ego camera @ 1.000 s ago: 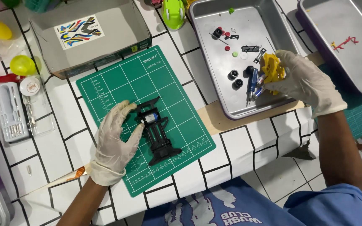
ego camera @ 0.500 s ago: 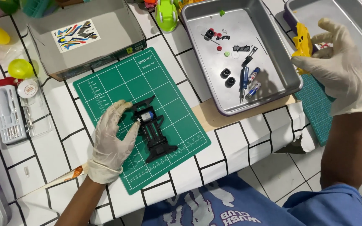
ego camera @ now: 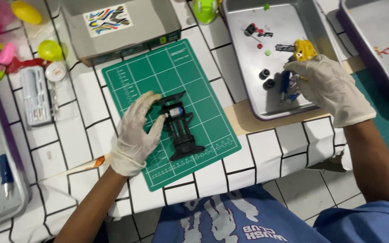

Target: Assembling a Tamiya Mini 4WD toy car, including installing batteries, tightening screws with a screwdriver, and attaching chassis parts.

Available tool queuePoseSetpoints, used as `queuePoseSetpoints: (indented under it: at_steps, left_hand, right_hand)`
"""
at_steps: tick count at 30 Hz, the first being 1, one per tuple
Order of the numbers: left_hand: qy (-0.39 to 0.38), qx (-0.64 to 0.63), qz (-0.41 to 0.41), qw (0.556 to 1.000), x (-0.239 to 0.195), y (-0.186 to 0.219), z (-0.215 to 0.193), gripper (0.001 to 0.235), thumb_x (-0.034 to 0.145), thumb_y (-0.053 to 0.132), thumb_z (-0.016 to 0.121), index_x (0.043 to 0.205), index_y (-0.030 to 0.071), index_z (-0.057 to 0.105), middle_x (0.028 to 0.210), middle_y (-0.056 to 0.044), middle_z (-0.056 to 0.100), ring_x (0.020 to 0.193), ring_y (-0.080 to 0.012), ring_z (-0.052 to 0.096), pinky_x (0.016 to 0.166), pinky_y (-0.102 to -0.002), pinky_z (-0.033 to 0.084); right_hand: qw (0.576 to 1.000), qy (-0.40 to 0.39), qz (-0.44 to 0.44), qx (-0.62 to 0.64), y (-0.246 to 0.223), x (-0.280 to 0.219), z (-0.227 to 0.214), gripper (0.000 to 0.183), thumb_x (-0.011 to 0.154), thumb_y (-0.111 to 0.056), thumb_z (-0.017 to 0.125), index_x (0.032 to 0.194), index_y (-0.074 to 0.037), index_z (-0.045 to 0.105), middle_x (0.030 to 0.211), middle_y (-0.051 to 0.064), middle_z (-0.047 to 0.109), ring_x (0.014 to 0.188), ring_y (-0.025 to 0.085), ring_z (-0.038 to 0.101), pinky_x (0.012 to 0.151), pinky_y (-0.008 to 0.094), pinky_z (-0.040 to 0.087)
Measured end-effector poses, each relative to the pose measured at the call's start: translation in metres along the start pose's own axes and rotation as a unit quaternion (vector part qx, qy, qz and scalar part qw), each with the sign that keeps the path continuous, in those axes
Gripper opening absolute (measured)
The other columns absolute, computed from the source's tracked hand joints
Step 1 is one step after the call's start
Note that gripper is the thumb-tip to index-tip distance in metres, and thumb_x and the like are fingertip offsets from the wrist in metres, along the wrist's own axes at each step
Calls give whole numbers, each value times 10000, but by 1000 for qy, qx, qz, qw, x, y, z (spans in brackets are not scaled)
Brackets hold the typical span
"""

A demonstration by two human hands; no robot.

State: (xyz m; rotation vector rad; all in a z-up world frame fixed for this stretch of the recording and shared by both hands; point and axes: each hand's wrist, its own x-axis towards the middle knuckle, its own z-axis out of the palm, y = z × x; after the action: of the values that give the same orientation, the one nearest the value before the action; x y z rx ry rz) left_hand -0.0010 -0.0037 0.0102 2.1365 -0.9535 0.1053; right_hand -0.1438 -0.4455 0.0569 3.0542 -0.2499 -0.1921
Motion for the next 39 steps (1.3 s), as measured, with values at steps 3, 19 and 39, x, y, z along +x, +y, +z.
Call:
queuePoseSetpoints:
  at_steps: [3, 19, 39]
  left_hand:
    - [-16, 25, -6, 1000, -2, -5, 2, 419, 988, 182, 600, 1396, 95, 570, 1445, -149, 614, 1350, -315, 572, 1164, -470, 402]
    - [13, 79, 1, 997, -7, -11, 10, 479, 978, 158, 546, 1456, 169, 530, 1444, -62, 596, 1308, -280, 562, 1086, -453, 431]
    - [-103, -10, 10, 995, -7, -21, -14, 859, 860, 479, 753, 1564, 149, 389, 1611, -89, 440, 1484, -289, 432, 1263, -442, 267]
  right_hand:
    - [995, -42, 12, 89, -14, 2, -20, 510, 920, -44, 652, 1416, -160, 636, 1057, 127, 778, 947, 323, 732, 767, 465, 597]
    - [973, 133, -9, 189, 10, -15, -1, 275, 1151, 103, 626, 1394, 224, 669, 1240, 357, 685, 1002, 395, 661, 877, 452, 553]
    - [640, -7, -73, 765, -223, 31, 7, 349, 897, -57, 767, 1222, -31, 642, 1210, 99, 707, 981, 126, 706, 890, 211, 626]
